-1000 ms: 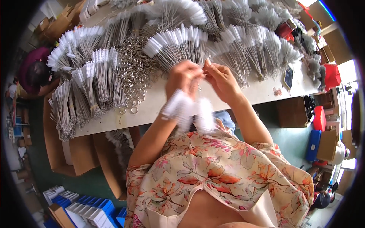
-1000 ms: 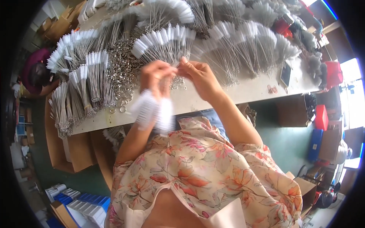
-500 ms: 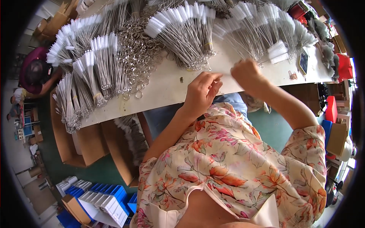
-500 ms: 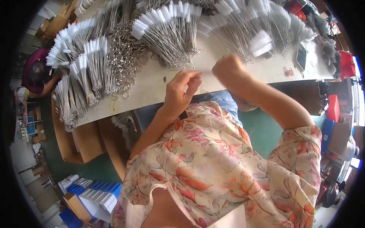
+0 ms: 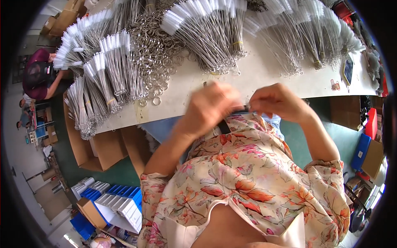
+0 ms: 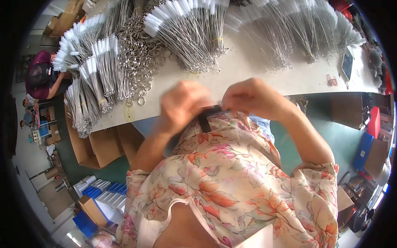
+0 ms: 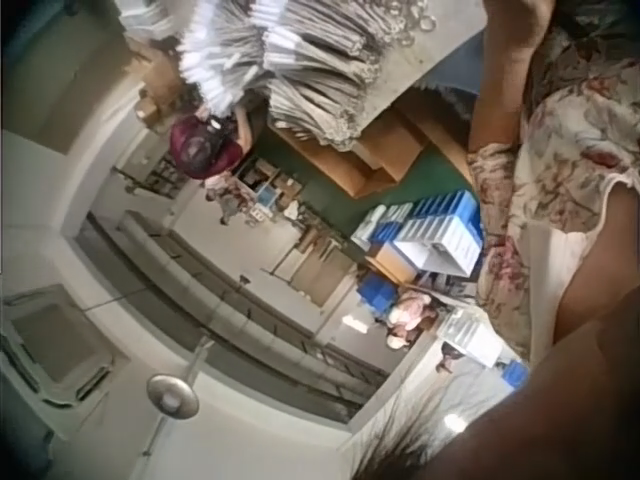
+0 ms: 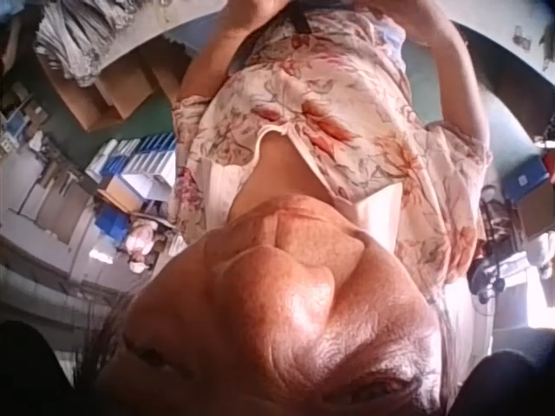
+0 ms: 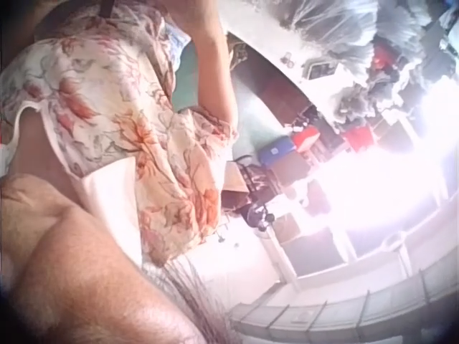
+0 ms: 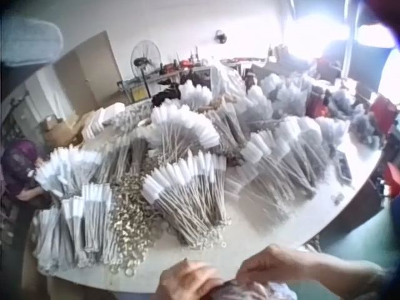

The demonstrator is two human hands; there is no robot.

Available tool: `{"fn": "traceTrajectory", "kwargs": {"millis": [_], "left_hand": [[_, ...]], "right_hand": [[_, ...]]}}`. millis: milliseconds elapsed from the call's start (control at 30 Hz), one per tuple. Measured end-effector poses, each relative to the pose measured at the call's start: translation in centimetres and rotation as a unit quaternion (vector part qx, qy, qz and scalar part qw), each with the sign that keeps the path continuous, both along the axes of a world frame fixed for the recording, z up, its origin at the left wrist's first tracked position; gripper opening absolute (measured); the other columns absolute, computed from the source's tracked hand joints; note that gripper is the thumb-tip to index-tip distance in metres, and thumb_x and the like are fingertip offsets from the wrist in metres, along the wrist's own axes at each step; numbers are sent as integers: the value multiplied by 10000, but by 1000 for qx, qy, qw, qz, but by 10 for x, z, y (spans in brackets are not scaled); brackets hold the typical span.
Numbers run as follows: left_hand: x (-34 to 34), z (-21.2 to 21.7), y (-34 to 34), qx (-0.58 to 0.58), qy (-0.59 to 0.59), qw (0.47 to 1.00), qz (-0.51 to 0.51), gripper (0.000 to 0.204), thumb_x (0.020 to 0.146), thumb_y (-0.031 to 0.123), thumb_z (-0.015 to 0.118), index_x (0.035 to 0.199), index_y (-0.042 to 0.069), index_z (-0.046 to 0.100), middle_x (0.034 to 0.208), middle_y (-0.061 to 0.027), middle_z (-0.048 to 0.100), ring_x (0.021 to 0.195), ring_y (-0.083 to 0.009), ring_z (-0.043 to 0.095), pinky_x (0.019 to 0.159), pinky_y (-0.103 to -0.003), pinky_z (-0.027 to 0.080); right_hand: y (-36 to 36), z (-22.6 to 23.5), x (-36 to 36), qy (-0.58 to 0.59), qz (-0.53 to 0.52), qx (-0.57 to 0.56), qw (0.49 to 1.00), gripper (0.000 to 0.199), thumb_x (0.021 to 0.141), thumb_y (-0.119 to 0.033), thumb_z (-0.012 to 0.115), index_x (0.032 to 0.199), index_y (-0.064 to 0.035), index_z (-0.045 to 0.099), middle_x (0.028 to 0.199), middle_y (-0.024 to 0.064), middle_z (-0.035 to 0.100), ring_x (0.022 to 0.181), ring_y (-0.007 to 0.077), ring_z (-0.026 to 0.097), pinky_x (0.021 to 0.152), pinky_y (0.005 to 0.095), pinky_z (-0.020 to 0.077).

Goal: Manually attaching small brush-like components to metal rings to assemble items.

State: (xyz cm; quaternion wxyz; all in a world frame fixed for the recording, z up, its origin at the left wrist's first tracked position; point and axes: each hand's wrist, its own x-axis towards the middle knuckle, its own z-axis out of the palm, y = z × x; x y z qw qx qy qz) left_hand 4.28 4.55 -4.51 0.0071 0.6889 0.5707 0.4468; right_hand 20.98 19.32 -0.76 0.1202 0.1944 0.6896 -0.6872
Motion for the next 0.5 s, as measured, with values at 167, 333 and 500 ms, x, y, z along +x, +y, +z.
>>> {"fn": "traceTrajectory", "kwargs": {"millis": [167, 333, 500], "left_hand": [[-99, -19, 7, -125, 59, 968, 210, 127, 738, 35, 643, 864, 42, 635, 816, -64, 631, 726, -203, 600, 683, -307, 458], [-106, -33, 26, -180, 175, 951, 182, 126, 693, 135, 700, 790, 97, 631, 762, 0, 596, 758, -182, 518, 728, -330, 362], [-105, -30, 19, -166, 193, 946, 202, 111, 728, 178, 681, 771, 102, 611, 750, 17, 573, 754, -173, 489, 721, -327, 339]], "right_hand": [[4, -14, 6, 22, 65, 690, 720, 72, 797, -51, 535, 774, -7, 587, 699, 91, 581, 640, 239, 596, 575, 354, 453], [-2, -32, -16, 20, 14, 552, 833, 96, 804, -93, 550, 764, -20, 597, 724, 93, 585, 676, 294, 583, 602, 379, 450], [-2, -18, -31, 157, -156, 250, 943, 76, 792, -38, 581, 847, -7, 624, 659, 103, 570, 587, 200, 579, 583, 290, 457]]}}
